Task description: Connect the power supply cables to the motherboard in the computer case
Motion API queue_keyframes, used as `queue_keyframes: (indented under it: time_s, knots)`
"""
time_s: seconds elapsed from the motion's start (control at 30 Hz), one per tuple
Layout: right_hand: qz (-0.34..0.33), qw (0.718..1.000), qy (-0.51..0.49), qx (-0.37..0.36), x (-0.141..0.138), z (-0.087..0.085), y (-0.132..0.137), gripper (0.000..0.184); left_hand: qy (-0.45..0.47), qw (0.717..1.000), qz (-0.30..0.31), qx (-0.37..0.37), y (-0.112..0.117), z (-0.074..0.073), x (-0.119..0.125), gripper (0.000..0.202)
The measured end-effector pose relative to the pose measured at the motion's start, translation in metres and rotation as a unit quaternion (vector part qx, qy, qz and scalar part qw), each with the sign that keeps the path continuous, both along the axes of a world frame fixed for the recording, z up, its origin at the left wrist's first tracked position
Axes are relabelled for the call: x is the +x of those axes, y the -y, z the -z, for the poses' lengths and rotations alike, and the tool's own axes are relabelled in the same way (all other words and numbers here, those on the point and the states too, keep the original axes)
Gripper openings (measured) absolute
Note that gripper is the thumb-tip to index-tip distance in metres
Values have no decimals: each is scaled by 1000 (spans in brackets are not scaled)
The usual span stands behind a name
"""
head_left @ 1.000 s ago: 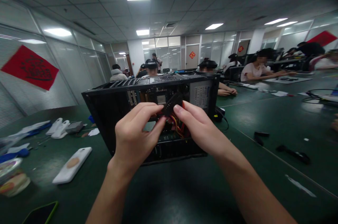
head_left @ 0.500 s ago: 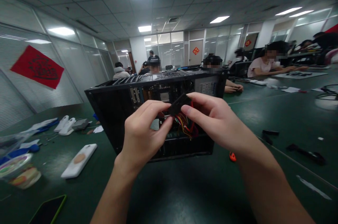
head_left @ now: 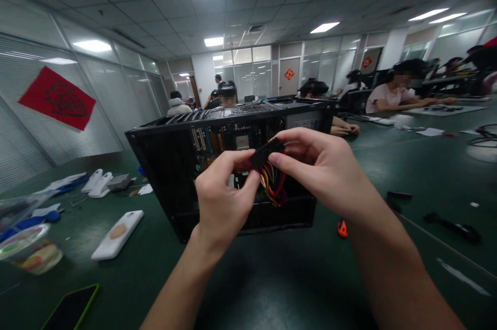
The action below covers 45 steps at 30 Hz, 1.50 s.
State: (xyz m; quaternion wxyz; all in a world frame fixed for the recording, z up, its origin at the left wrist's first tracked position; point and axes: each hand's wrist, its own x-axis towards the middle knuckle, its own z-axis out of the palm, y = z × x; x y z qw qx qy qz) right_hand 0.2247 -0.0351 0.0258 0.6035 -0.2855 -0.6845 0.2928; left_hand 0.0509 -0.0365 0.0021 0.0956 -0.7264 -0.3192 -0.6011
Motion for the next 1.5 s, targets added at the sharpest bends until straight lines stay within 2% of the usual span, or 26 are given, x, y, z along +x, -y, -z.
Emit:
queue_keyframes:
  time_s: [0.13, 0.3, 0.4, 0.53, 0.6, 0.73, 0.83, 0.9, 0.97, 1.1, 1.17, 1.3, 1.4, 1.5]
  knots:
    - [0, 1000, 5, 0, 2, 0, 1, 34, 8, 1000, 14, -7, 2, 2, 4, 19]
    - [7, 1000, 2, 12, 1, 2, 0, 30, -44, 998, -34, 32, 2, 0, 0, 19]
    - [12, 1000, 12, 18, -4, 6, -3, 33, -134, 983, -91, 84, -2, -1, -6, 19]
    - [64, 993, 70, 75, -13, 15, -18, 30, -251, 937, -202, 132, -12, -1, -19, 21]
    - [82, 984, 107, 116, -18, 22, -30, 30, -272, 925, -241, 113, -19, 0, -26, 22]
    - [72, 961, 211, 166, -27, 42, -56, 52, -287, 915, -280, 49, -36, 3, -40, 25]
    - [135, 924, 308, 182, -38, 55, -68, 58, -317, 903, -291, -15, -47, 8, -44, 25]
    - [198, 896, 358, 175, -46, 61, -72, 52, -332, 896, -289, -59, -54, 14, -44, 26]
    - [233, 870, 408, 150, -52, 68, -76, 42, -336, 894, -277, -105, -62, 21, -43, 28]
    - [233, 836, 493, 62, -52, 85, -93, 32, -344, 881, -253, -203, -80, 36, -45, 28]
    - [226, 835, 501, 12, -46, 95, -106, 31, -345, 873, -253, -236, -88, 42, -48, 31]
    - [177, 865, 466, -62, -33, 110, -130, 29, -337, 869, -251, -261, -95, 51, -51, 34]
    - [163, 882, 435, -71, -31, 114, -136, 31, -332, 870, -243, -273, -99, 60, -49, 35]
    - [169, 883, 435, -55, -32, 114, -134, 32, -355, 864, -213, -284, -109, 70, -46, 35]
